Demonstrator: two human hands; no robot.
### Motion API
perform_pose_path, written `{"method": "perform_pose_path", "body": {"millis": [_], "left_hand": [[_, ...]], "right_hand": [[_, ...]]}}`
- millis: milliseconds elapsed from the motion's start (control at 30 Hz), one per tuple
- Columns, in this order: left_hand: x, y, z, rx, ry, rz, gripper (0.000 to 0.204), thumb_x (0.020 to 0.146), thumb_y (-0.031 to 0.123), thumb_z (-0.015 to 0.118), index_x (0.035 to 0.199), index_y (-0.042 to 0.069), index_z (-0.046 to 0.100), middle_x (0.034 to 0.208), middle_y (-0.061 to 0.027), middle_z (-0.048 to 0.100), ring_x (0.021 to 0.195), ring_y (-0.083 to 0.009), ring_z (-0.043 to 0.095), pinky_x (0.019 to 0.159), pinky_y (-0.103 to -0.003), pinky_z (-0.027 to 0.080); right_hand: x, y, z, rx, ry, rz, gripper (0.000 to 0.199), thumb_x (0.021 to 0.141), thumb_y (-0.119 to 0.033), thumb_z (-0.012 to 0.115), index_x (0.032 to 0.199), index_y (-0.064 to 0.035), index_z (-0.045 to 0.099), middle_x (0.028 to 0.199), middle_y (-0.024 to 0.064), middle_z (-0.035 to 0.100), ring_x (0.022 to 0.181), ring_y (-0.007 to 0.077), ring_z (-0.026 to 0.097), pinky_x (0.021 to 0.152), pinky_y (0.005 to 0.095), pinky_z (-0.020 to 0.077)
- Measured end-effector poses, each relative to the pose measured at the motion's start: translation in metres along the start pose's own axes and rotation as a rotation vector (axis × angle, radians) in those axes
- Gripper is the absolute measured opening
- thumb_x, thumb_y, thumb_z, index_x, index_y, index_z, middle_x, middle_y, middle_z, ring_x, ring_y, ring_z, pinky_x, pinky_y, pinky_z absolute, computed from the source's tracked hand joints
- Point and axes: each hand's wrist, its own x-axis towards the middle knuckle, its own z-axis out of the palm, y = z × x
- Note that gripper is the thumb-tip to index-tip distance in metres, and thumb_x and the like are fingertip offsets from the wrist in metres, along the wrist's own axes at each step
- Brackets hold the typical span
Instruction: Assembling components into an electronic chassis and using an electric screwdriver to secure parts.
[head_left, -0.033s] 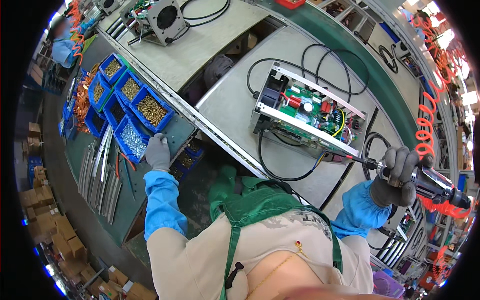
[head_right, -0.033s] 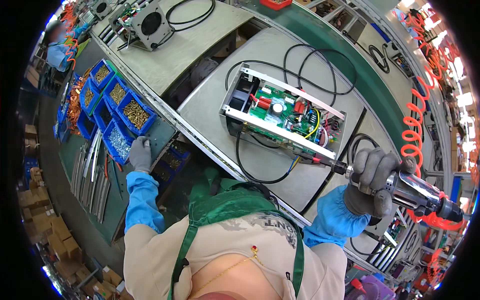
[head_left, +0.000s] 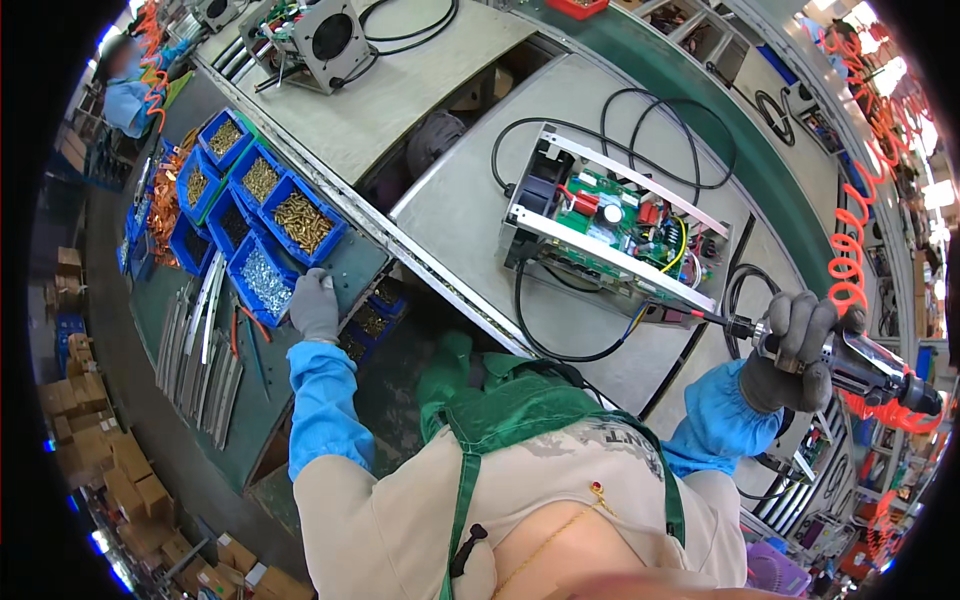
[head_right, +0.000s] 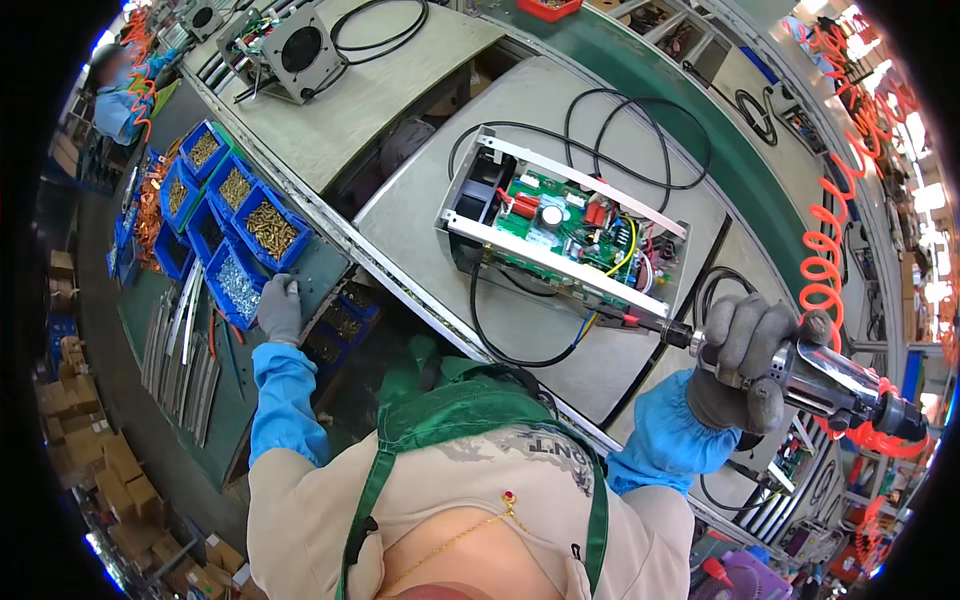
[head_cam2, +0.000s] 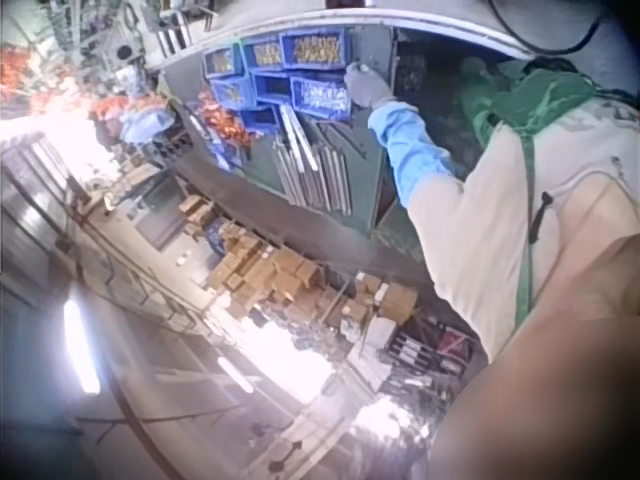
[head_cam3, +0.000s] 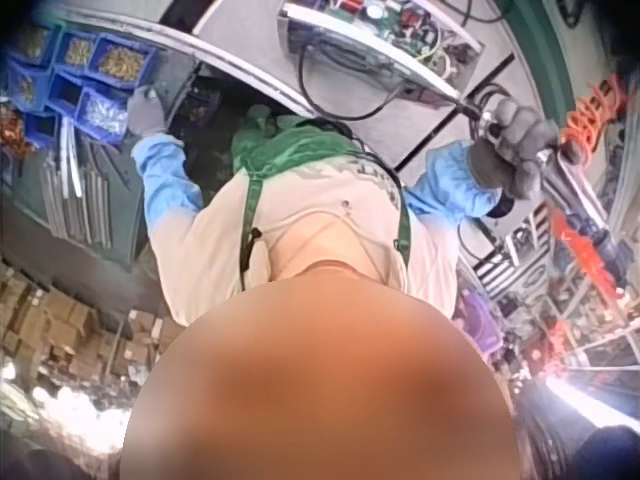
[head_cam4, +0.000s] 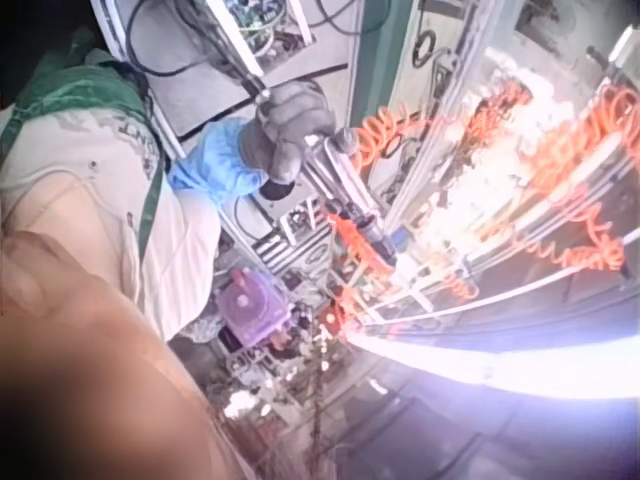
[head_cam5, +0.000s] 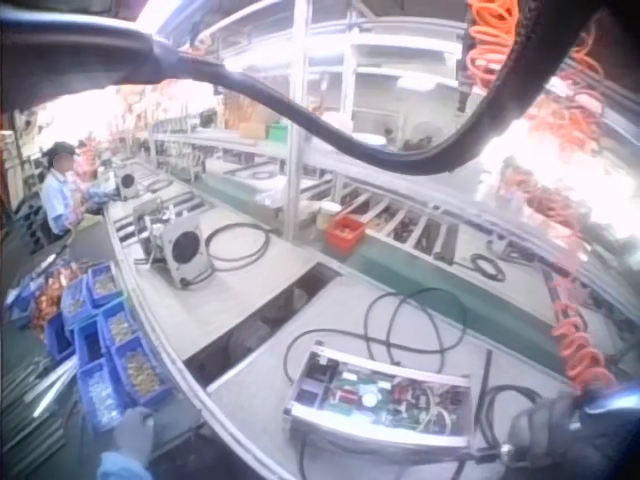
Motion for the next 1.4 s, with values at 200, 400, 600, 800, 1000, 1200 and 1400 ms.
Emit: {"method": "perform_pose_path", "body": {"millis": [200, 400, 600, 800, 1000, 1200, 1400], "left_hand": [[0.008, 0.042, -0.031, -0.313, 0.166, -0.181, 0.023, 0.09, 0.017, 0.056, 0.11, 0.006, 0.061, 0.099, -0.0119, 0.066, 0.089, -0.0252, 0.065, 0.078, -0.034, 0.051], [-0.016, 0.206, -0.094, -1.371, -0.426, 0.079, 0.026, 0.091, 0.019, 0.052, 0.107, 0.003, 0.065, 0.081, -0.0024, 0.061, 0.068, -0.0086, 0.054, 0.06, -0.023, 0.043], [-0.039, 0.311, -0.127, -1.901, -0.988, 0.042, 0.034, 0.094, 0.029, 0.055, 0.107, -0.002, 0.057, 0.083, -0.0041, 0.056, 0.066, -0.0082, 0.053, 0.058, -0.019, 0.044], [-0.041, 0.325, -0.115, -1.91, -1.239, -0.042, 0.04, 0.093, 0.038, 0.055, 0.107, 0.001, 0.058, 0.08, -0.0009, 0.057, 0.063, -0.0045, 0.051, 0.051, -0.015, 0.039], [-0.048, 0.342, -0.117, -1.889, -1.217, 0.049, 0.043, 0.09, 0.045, 0.057, 0.101, 0.003, 0.059, 0.069, 0.0012, 0.055, 0.056, -0.0037, 0.049, 0.049, -0.016, 0.039], [-0.048, 0.351, -0.122, -1.716, -1.064, 0.157, 0.04, 0.093, 0.043, 0.055, 0.096, 0.003, 0.061, 0.068, 0.0012, 0.057, 0.055, -0.0028, 0.05, 0.05, -0.017, 0.043], [-0.04, 0.37, -0.122, -1.591, -0.889, 0.399, 0.034, 0.096, 0.034, 0.052, 0.091, 0.003, 0.064, 0.066, -0.0007, 0.059, 0.055, -0.0041, 0.054, 0.05, -0.018, 0.045]], "right_hand": [[0.003, -0.013, -0.004, 0.034, 0.016, 0.003, 0.06, 0.071, -0.013, 0.066, 0.128, -0.0094, 0.048, 0.055, -0.0066, 0.04, 0.046, 0.0061, 0.042, 0.05, 0.0241, 0.0301], [0.009, -0.006, 0.012, 0.208, 0.119, -0.079, 0.055, 0.074, -0.018, 0.064, 0.126, -0.0102, 0.048, 0.06, -0.0078, 0.038, 0.052, 0.0056, 0.04, 0.069, 0.0297, 0.0363], [0.018, -0.006, 0.018, 0.302, 0.078, -0.099, 0.052, 0.077, -0.02, 0.061, 0.126, -0.0108, 0.047, 0.062, -0.0073, 0.036, 0.06, 0.0082, 0.04, 0.082, 0.0382, 0.0401], [0.018, -0.01, 0.011, 0.371, 0.135, -0.101, 0.051, 0.077, -0.02, 0.062, 0.125, -0.0103, 0.048, 0.061, -0.0063, 0.036, 0.061, 0.0095, 0.041, 0.08, 0.0376, 0.041], [0.018, -0.007, 0.005, 0.281, 0.187, -0.081, 0.052, 0.078, -0.021, 0.061, 0.126, -0.0072, 0.047, 0.064, -0.0037, 0.038, 0.063, 0.012, 0.042, 0.079, 0.0401, 0.0429], [0.017, -0.009, -0.002, 0.283, 0.175, -0.095, 0.05, 0.079, -0.02, 0.058, 0.126, -0.0062, 0.047, 0.064, -0.0031, 0.035, 0.061, 0.0122, 0.038, 0.077, 0.0399, 0.0428], [0.016, -0.013, -0.012, 0.218, 0.168, -0.103, 0.05, 0.078, -0.022, 0.059, 0.124, -0.0063, 0.047, 0.064, -0.0033, 0.034, 0.061, 0.0116, 0.037, 0.073, 0.0381, 0.0418]]}}
